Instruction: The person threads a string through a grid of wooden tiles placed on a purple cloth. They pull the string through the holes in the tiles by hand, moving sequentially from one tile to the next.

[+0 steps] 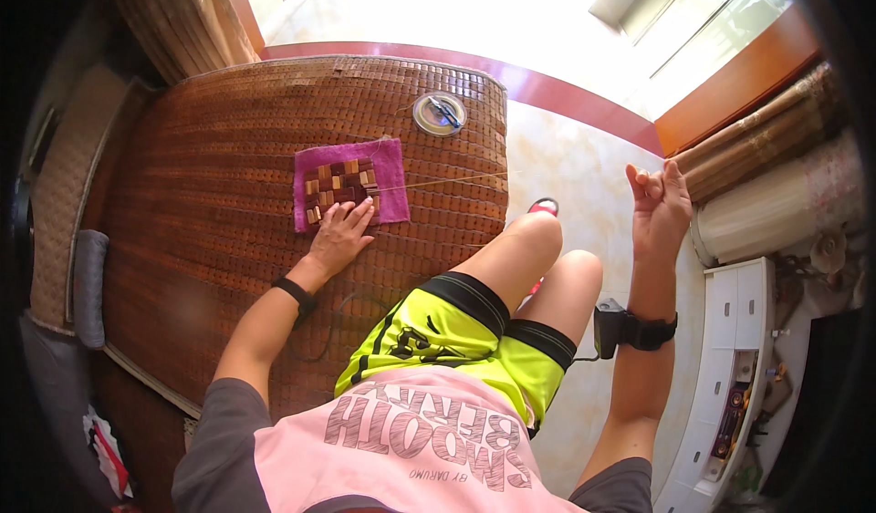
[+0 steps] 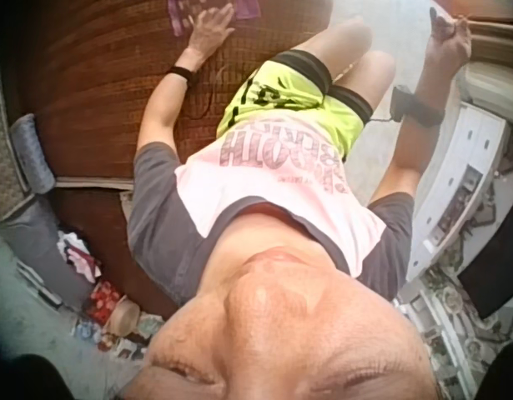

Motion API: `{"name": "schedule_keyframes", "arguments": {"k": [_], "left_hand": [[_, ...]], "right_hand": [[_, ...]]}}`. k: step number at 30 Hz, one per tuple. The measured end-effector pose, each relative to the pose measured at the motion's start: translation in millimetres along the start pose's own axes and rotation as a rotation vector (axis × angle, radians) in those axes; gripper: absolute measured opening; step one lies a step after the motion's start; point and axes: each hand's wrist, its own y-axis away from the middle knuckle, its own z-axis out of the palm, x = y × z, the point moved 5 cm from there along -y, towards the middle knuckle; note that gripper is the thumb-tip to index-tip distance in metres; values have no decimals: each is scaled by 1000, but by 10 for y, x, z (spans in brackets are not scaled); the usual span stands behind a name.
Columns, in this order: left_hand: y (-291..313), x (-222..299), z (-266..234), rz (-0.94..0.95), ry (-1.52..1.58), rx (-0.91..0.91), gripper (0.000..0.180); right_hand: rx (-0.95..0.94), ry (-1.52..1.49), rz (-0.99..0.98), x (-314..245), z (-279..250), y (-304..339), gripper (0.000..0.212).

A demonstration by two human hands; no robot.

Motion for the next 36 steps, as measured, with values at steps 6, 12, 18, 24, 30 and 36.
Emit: {"name": "schedule_keyframes", "arguments": {"k": [6, 12, 18, 24, 30, 36], "left_hand": [[7, 93, -162, -97, 117, -10, 60], [60, 18, -348, -97, 254, -66, 58], [-58, 79, -490, -118, 260, -127, 60], [-164, 149, -596, -92, 202, -225, 61], [-223, 173, -589, -114, 125, -296, 64], [-263, 229, -674, -91, 116, -329, 72]], "right_hand": [[-125, 72, -41, 670, 593, -182, 15], [-66, -97, 4, 537, 964, -666, 17], [-310, -48, 78, 171, 1033, -770, 20], [-313, 16, 154, 401, 845, -605, 22], [-295, 3, 163, 371, 687, -646, 22], [-301, 91, 170, 382, 626, -562, 22]]}}
